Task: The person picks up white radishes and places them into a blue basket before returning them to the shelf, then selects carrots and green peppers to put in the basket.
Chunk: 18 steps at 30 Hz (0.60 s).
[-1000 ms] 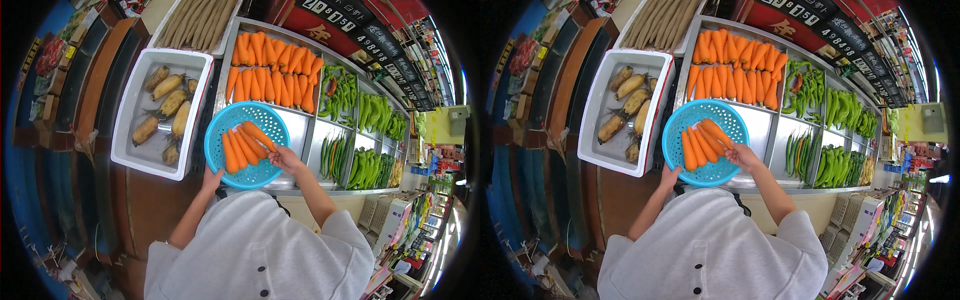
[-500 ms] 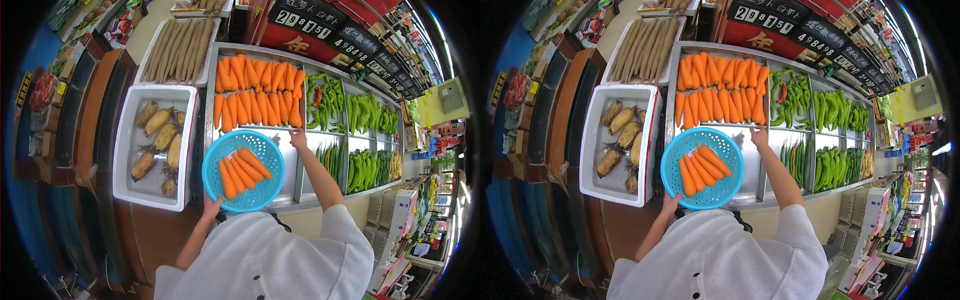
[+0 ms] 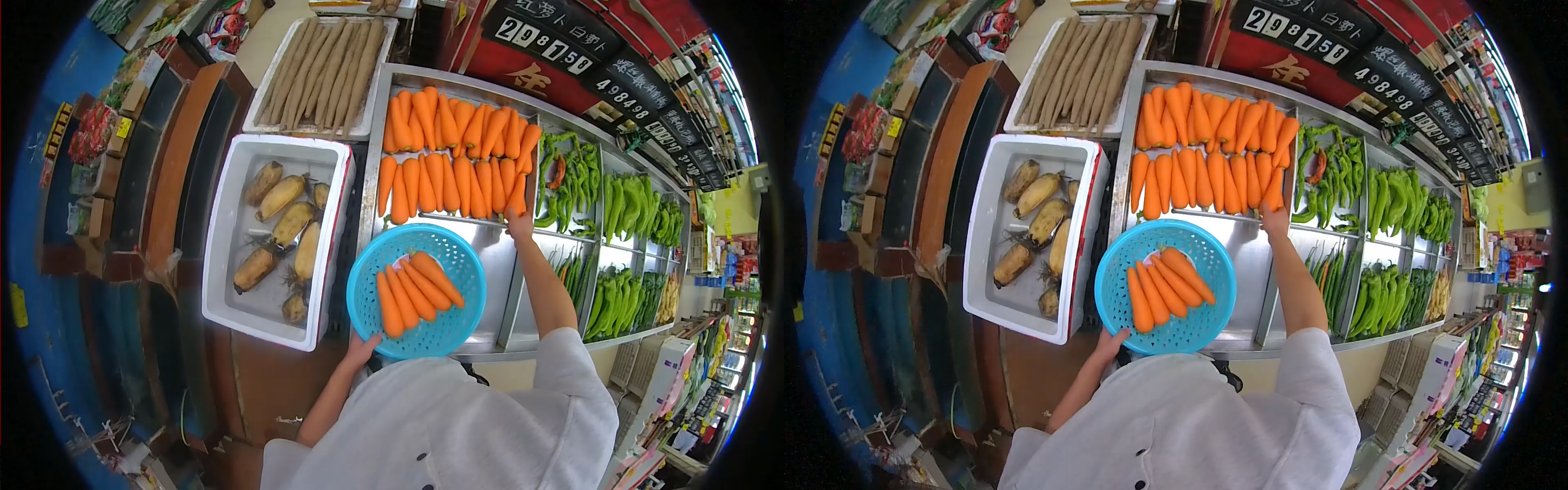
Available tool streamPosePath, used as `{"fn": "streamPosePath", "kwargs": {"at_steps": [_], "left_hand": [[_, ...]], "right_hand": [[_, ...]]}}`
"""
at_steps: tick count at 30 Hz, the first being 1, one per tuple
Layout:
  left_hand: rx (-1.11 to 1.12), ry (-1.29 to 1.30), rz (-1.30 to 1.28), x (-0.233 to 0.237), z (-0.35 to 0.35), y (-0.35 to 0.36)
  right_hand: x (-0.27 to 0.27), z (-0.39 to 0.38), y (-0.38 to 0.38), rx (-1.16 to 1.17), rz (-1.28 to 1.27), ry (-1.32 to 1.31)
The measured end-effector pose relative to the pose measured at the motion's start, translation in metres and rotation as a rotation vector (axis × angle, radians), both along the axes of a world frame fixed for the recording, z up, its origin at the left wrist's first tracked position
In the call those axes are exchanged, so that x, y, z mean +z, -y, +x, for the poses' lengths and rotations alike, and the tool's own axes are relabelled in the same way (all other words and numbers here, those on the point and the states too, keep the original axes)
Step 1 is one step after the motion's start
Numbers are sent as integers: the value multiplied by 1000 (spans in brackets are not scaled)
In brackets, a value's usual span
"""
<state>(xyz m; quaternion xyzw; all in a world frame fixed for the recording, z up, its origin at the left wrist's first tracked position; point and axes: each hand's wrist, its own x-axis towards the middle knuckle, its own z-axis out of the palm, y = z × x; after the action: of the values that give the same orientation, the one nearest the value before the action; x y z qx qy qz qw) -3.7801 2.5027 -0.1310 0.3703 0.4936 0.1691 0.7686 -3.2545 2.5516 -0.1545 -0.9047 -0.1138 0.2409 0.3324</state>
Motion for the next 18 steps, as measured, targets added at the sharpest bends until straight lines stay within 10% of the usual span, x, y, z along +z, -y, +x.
{"fn": "streamPosePath", "kwargs": {"at_steps": [4, 10, 16, 18], "left_hand": [[-55, -16, 21, -1, -1, -1], [-55, -26, 40, -4, 1, 0], [-108, -7, 49, 3, 3, -5], [-92, -3, 59, 4, 4, -5]], "right_hand": [[42, -51, 30, -132, 407, -398], [123, -173, 99, 151, 680, -212], [130, -258, 119, 616, 344, -34], [94, -279, 117, 639, 233, -326]]}}
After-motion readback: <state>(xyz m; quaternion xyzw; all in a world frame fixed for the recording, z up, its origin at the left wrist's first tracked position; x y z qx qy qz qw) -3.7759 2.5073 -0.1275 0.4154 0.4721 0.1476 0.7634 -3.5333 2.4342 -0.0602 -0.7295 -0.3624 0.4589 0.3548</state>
